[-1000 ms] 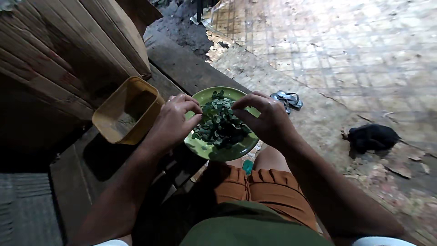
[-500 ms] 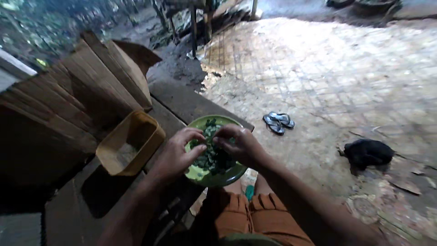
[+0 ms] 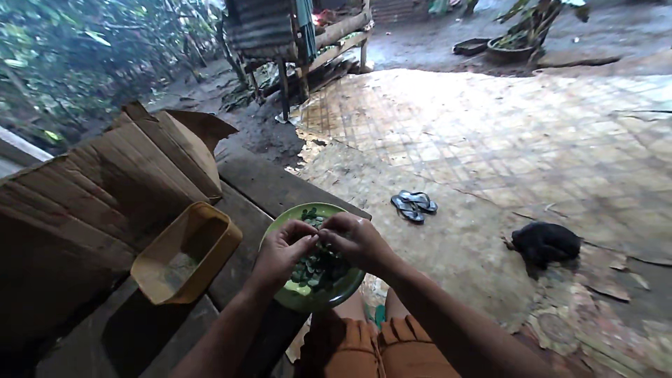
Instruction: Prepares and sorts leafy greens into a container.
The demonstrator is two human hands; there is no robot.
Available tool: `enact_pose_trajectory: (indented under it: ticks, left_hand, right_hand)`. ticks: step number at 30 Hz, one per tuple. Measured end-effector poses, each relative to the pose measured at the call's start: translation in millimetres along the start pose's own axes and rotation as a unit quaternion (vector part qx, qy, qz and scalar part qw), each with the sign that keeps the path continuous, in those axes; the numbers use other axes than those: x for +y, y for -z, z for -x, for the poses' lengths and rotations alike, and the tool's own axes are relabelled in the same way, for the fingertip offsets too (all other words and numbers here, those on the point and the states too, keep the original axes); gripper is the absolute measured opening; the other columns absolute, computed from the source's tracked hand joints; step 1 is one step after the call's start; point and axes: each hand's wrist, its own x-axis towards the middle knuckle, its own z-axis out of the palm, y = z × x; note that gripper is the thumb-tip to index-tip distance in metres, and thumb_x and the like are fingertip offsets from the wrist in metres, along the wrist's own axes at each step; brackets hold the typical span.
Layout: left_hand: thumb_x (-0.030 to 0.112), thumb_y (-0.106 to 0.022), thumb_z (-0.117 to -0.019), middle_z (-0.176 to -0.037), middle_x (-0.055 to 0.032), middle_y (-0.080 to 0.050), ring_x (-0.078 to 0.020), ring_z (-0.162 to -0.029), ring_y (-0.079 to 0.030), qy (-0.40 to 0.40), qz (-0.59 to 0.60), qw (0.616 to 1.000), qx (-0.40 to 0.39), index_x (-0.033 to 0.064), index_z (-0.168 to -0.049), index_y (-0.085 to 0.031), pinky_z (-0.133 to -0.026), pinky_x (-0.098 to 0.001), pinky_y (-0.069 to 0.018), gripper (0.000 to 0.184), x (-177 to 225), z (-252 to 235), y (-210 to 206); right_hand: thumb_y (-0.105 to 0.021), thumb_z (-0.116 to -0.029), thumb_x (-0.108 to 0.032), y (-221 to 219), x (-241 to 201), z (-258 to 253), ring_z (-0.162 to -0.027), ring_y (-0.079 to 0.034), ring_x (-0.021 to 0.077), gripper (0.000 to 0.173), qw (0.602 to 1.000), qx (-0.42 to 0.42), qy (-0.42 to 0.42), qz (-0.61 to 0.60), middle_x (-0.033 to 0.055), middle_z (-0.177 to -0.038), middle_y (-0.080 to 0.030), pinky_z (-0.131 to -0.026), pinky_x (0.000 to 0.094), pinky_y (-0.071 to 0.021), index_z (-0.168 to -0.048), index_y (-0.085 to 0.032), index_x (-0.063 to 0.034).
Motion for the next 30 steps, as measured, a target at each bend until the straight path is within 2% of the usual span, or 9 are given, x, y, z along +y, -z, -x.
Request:
enact_pose_trajectory:
  ticks: [4, 6, 9, 14, 18, 20, 22, 26, 30]
  left_hand:
    - [-0.003, -0.062, -0.0955, -0.084, 0.0010, -0.069, -0.0063, -0.073, -0.069, 0.016, -0.002, 1.000, 0.009, -0.0003, -0.101, -0.065, -0.073, -0.0241, -0.0607, 0.007, 2.6, 2.7, 3.4]
    - [-0.005, -0.063, -0.0944, -0.084, 0.0003, -0.069, -0.0071, -0.073, -0.069, 0.018, -0.003, 1.000, 0.017, 0.0000, -0.100, -0.066, -0.073, -0.0245, -0.0612, 0.008, 0.2, 4.4, 9.4]
    - [-0.007, -0.064, -0.0930, -0.086, -0.0010, -0.069, -0.0088, -0.074, -0.069, 0.005, -0.018, 1.000, 0.013, 0.0014, -0.101, -0.066, -0.074, -0.0262, -0.0616, 0.011, -4.6, 7.6, 19.8]
    - [0.001, -0.067, -0.0948, -0.089, -0.0012, -0.070, -0.0084, -0.076, -0.069, -0.022, -0.082, 0.996, 0.016, 0.0044, -0.102, -0.067, -0.073, -0.0267, -0.0615, 0.008, -13.1, 7.7, 30.2]
    - [0.020, -0.074, -0.0920, -0.119, -0.0001, -0.069, -0.0090, -0.112, -0.063, -0.084, -0.229, 0.969, -0.032, 0.0120, -0.121, -0.070, -0.099, -0.0334, -0.0510, 0.031, -15.8, 6.8, 30.0]
    - [0.025, -0.074, -0.0925, -0.123, -0.0015, -0.068, -0.0103, -0.117, -0.061, -0.118, -0.274, 0.953, -0.044, 0.0125, -0.126, -0.070, -0.103, -0.0360, -0.0491, 0.036, -14.1, 4.6, 25.1]
    - [0.024, -0.073, -0.0942, -0.118, -0.0017, -0.071, -0.0087, -0.111, -0.065, -0.148, -0.299, 0.942, -0.043, 0.0107, -0.122, -0.072, -0.099, -0.0329, -0.0526, 0.031, -12.9, 2.3, 19.2]
    - [0.015, -0.069, -0.0970, -0.094, -0.0012, -0.072, -0.0042, -0.084, -0.067, -0.177, -0.320, 0.931, -0.018, 0.0086, -0.101, -0.075, -0.079, -0.0236, -0.0562, 0.010, -15.8, -2.8, 10.6]
    - [0.016, -0.067, -0.0982, -0.092, -0.0023, -0.071, -0.0073, -0.084, -0.067, -0.196, -0.349, 0.916, -0.013, 0.0084, -0.099, -0.074, -0.079, -0.0268, -0.0555, 0.010, -20.8, -5.3, 14.1]
  right_hand:
    - [-0.061, -0.1014, -0.020, 4.6, 6.7, 4.3, -0.090, -0.067, 0.0141, 0.025, 0.999, 0.001, -0.033, -0.010, 0.0109, -0.099, -0.071, -0.085, 0.0342, -0.0547, -0.107, -0.072, 0.0016]
    - [-0.063, -0.1016, -0.020, 7.2, 11.0, 6.9, -0.086, -0.066, 0.0139, 0.022, 0.998, 0.004, -0.055, -0.011, 0.0082, -0.095, -0.070, -0.080, 0.0366, -0.0548, -0.107, -0.072, -0.0014]
    - [-0.062, -0.1022, -0.022, 8.6, 20.0, 8.7, -0.076, -0.064, 0.0091, 0.018, 0.999, 0.011, -0.050, -0.001, 0.0025, -0.088, -0.069, -0.072, 0.0327, -0.0549, -0.103, -0.072, -0.0064]
    - [-0.062, -0.1019, -0.021, 10.4, 28.7, 8.3, -0.074, -0.062, 0.0069, 0.017, 0.999, 0.021, -0.032, 0.013, 0.0011, -0.085, -0.067, -0.070, 0.0283, -0.0535, -0.102, -0.072, -0.0065]
    - [-0.063, -0.1009, -0.020, 7.9, 28.5, 7.5, -0.075, -0.064, 0.0077, 0.016, 0.999, 0.008, -0.026, 0.026, 0.0018, -0.086, -0.068, -0.070, 0.0291, -0.0547, -0.102, -0.071, -0.0060]
    - [-0.064, -0.1010, -0.020, 7.0, 25.0, 7.4, -0.076, -0.065, 0.0080, 0.015, 0.999, 0.001, -0.025, 0.028, 0.0016, -0.087, -0.069, -0.072, 0.0299, -0.0556, -0.103, -0.071, -0.0067]
    - [-0.063, -0.1012, -0.021, 5.4, 22.9, 7.5, -0.077, -0.065, 0.0064, 0.015, 0.999, -0.003, -0.014, 0.029, 0.0002, -0.086, -0.069, -0.072, 0.0285, -0.0561, -0.102, -0.071, -0.0077]
    - [-0.065, -0.0999, -0.021, 3.4, 19.2, 6.8, -0.076, -0.065, 0.0044, 0.014, 0.999, -0.005, 0.005, 0.039, -0.0017, -0.085, -0.069, -0.071, 0.0257, -0.0555, -0.101, -0.072, -0.0091]
    - [-0.064, -0.1004, -0.021, 2.9, 20.3, 6.4, -0.079, -0.066, 0.0072, 0.015, 0.999, -0.008, 0.011, 0.051, 0.0011, -0.088, -0.070, -0.074, 0.0284, -0.0561, -0.103, -0.072, -0.0076]
